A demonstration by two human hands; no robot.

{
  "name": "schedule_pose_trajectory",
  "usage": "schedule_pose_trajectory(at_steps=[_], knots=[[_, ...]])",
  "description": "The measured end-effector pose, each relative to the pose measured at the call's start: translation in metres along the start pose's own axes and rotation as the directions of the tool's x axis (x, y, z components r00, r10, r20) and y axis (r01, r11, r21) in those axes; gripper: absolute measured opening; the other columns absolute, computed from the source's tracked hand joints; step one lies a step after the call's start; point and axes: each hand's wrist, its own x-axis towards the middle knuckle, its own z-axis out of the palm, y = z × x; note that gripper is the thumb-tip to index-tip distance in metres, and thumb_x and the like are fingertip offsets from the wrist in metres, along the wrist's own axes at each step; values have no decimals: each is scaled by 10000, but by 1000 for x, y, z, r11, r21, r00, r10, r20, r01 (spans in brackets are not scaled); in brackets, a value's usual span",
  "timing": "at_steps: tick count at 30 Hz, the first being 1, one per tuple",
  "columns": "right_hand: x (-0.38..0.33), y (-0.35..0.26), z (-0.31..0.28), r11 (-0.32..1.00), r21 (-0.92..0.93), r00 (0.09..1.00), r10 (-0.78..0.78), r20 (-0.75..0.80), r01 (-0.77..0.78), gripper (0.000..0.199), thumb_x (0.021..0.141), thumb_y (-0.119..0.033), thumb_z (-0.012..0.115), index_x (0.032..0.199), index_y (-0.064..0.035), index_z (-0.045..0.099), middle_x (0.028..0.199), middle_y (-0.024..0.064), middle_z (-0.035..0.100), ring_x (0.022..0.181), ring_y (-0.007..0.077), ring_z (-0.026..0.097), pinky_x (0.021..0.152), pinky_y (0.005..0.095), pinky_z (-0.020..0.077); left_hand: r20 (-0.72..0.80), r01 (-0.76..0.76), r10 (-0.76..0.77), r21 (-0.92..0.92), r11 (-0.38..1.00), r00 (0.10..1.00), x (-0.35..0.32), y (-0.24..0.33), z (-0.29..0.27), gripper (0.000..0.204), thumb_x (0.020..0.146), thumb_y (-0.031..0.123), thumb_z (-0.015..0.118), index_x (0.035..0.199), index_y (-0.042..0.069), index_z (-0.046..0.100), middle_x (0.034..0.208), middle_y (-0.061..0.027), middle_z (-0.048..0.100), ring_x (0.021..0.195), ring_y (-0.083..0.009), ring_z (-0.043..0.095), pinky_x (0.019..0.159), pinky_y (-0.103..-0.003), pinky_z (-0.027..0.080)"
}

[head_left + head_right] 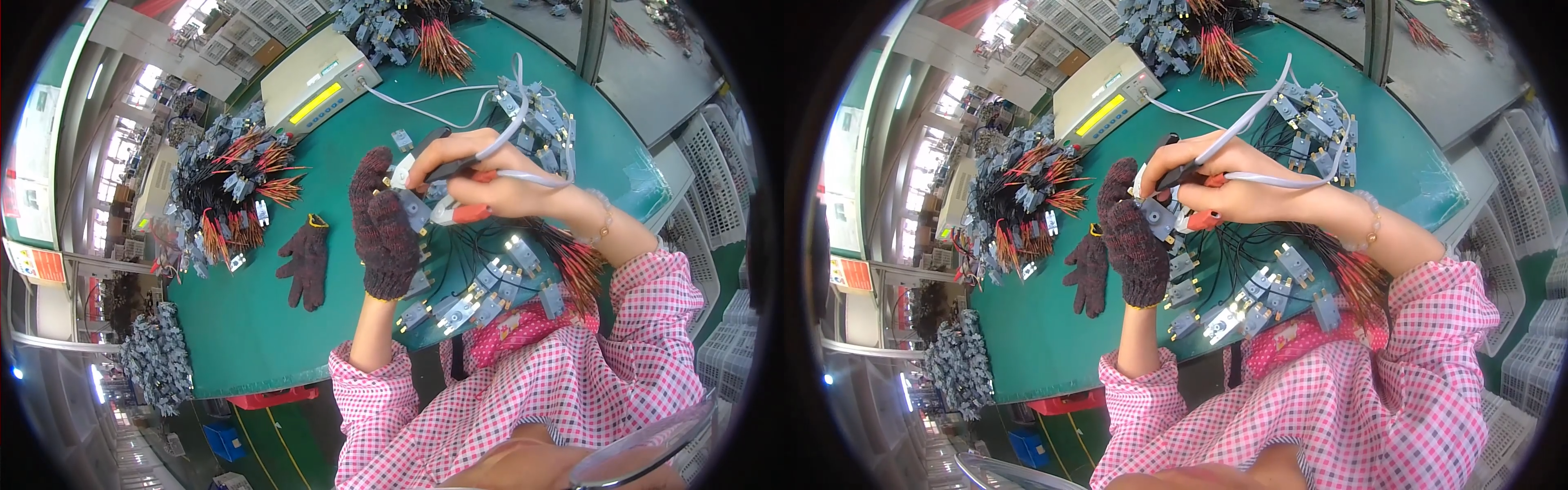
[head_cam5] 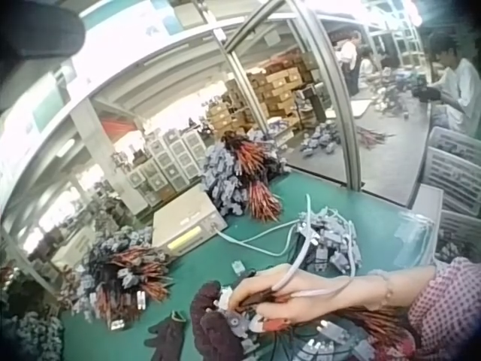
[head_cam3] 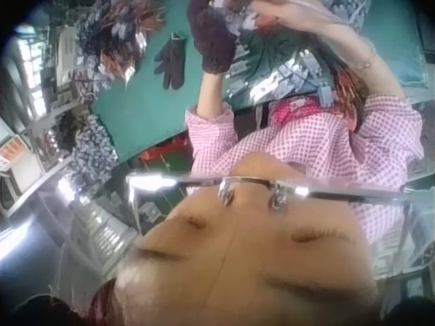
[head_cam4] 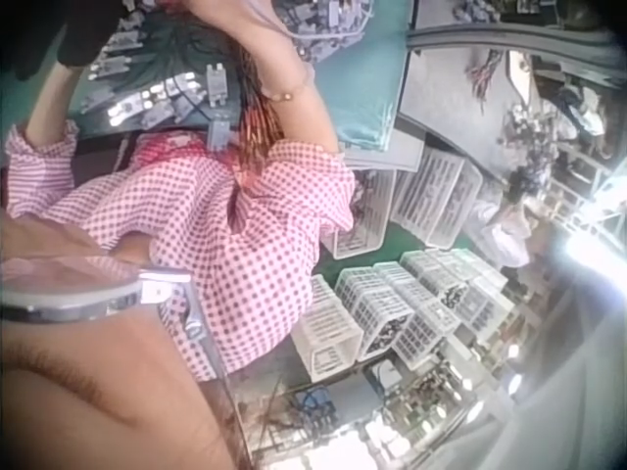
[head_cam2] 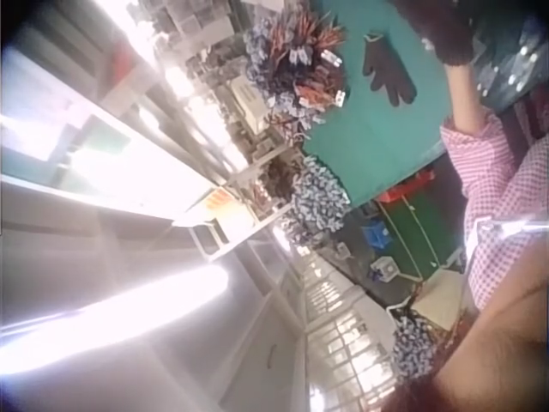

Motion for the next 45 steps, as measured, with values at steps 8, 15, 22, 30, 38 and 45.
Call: schedule_pose_trajectory(at_steps=[8,15,22,30,38,45], knots=[[-6,8,-6,987,-130,995,-90,45,95,304,738,52,519,1016,-10,627,976,110,636,890,191,614,792,296,487,-62,-66,74,113,991,995,2,-5,0,457,982,340,372,1228,-21,507,1225,-149,539,1131,-236,515,991,-359,370],[-2,9,-10,992,-78,994,-91,58,96,299,727,49,525,1000,-10,630,949,113,642,868,208,620,783,308,490,-49,-197,224,327,924,973,1,1,7,366,968,237,390,1195,-13,532,1191,-138,557,1078,-231,537,947,-350,402],[0,7,-10,981,-147,989,-116,95,129,293,719,45,527,987,-14,628,948,116,647,865,221,623,776,316,489,-28,-104,116,281,954,993,2,3,2,335,880,113,508,1198,11,539,1169,-143,562,1027,-233,553,899,-333,426],[-2,7,-4,984,-157,994,-68,91,82,299,719,53,512,987,-12,626,956,108,641,895,219,618,803,323,484,-43,-131,156,351,927,987,-1,3,4,351,948,219,425,1209,5,523,1131,-123,560,1005,-206,565,871,-329,456],[-7,20,6,926,278,966,259,20,-255,283,787,1,418,988,-28,615,921,76,607,567,80,542,443,211,424,-39,-3,10,179,984,999,-5,-21,-2,422,953,365,425,1196,35,523,1083,-109,553,970,-206,572,807,-345,495],[-6,21,3,851,425,946,321,45,-309,264,794,48,423,975,-8,607,906,77,626,616,68,551,505,221,460,-117,170,-241,-427,888,964,-5,-11,13,478,935,428,460,1209,41,512,1159,-105,523,997,-214,566,806,-357,500]])
